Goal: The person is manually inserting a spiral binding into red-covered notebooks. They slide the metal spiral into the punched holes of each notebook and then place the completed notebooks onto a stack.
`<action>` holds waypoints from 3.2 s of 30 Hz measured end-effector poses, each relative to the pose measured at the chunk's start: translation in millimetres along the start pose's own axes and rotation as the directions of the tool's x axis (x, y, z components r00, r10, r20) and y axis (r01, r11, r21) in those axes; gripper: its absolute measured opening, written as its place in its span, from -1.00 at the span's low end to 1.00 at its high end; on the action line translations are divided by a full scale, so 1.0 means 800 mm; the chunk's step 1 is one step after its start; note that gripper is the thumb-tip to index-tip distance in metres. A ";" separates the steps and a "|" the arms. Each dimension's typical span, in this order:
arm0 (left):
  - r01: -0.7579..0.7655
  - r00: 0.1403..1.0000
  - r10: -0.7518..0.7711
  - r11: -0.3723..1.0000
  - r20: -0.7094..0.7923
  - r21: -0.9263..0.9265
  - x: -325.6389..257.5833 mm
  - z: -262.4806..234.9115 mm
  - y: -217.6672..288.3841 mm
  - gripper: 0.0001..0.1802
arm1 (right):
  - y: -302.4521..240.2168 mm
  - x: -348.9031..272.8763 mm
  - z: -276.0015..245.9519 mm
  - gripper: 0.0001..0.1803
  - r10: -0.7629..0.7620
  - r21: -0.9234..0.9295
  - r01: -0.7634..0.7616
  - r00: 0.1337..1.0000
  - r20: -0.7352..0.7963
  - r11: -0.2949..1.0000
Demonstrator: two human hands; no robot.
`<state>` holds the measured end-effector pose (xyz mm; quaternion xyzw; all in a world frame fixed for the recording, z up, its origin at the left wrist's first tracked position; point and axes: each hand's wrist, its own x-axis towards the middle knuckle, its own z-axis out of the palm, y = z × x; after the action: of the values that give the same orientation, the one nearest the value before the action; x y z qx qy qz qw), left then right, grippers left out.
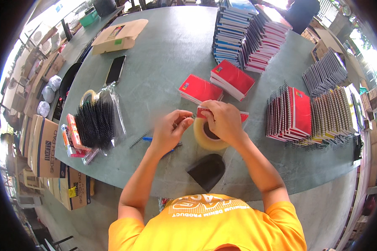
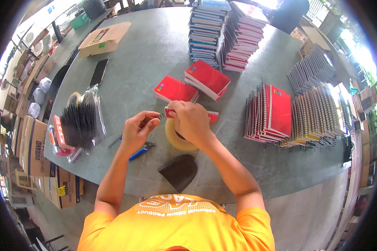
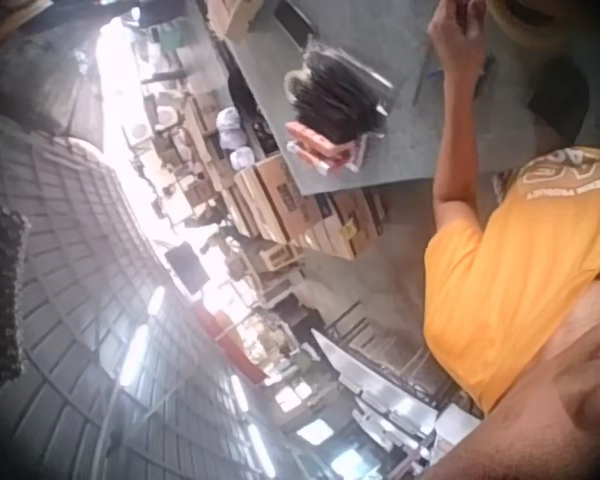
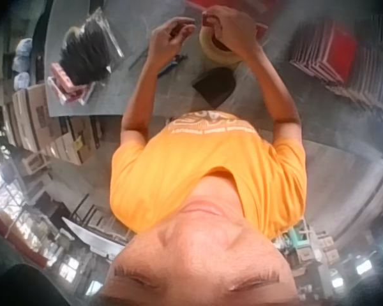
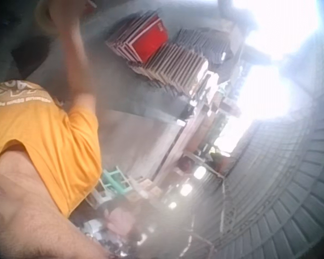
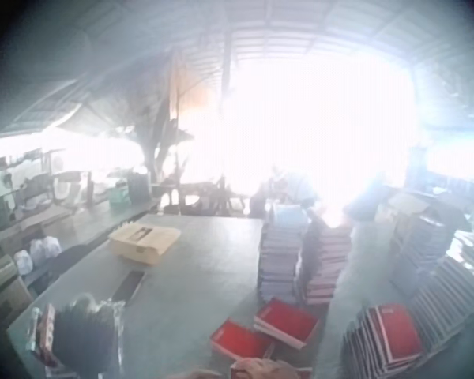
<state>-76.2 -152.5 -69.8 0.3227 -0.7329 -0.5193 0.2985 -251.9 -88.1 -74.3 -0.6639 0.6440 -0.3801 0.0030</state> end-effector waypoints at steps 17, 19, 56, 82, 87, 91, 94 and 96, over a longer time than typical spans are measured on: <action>-0.176 0.960 0.246 0.902 -0.136 0.394 0.002 0.015 0.013 -0.85 | -0.015 0.001 -0.003 -0.84 -0.048 -0.093 0.059 0.992 0.113 0.994; -0.340 0.821 0.547 0.701 -0.167 0.627 0.014 0.019 0.000 -0.85 | -0.012 0.002 0.004 -0.85 -0.094 -0.073 0.099 0.993 0.069 0.992; -0.472 0.824 0.557 0.571 0.104 0.672 -0.022 0.020 0.019 -0.64 | 0.076 -0.046 -0.029 -0.75 0.333 0.786 -0.499 0.858 0.390 0.364; -0.353 0.906 0.421 0.693 0.044 0.629 -0.024 0.017 0.030 -0.53 | 0.054 -0.073 -0.030 -0.68 0.341 0.824 -0.385 0.906 0.251 0.415; -0.409 0.812 0.582 0.622 -0.045 0.667 -0.004 0.009 0.050 -0.59 | 0.064 -0.075 -0.020 -0.69 0.343 0.818 -0.399 0.901 0.266 0.414; -0.463 0.861 0.499 0.686 0.099 0.561 0.000 0.016 0.045 -0.62 | 0.067 -0.065 -0.023 -0.68 0.390 0.768 -0.462 0.871 0.298 0.445; -0.406 0.822 0.559 0.709 -0.108 0.577 0.010 0.013 0.059 -0.63 | 0.068 -0.071 -0.022 -0.68 0.357 0.743 -0.469 0.876 0.324 0.478; -0.372 0.863 0.504 0.676 -0.031 0.636 0.015 0.023 0.051 -0.65 | 0.072 -0.071 -0.018 -0.68 0.341 0.761 -0.465 0.878 0.335 0.452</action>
<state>-104.3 -141.3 -34.6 0.2668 -0.8813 -0.1310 0.3673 -301.7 -42.4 -120.8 -0.4349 0.5270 -0.5785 0.4456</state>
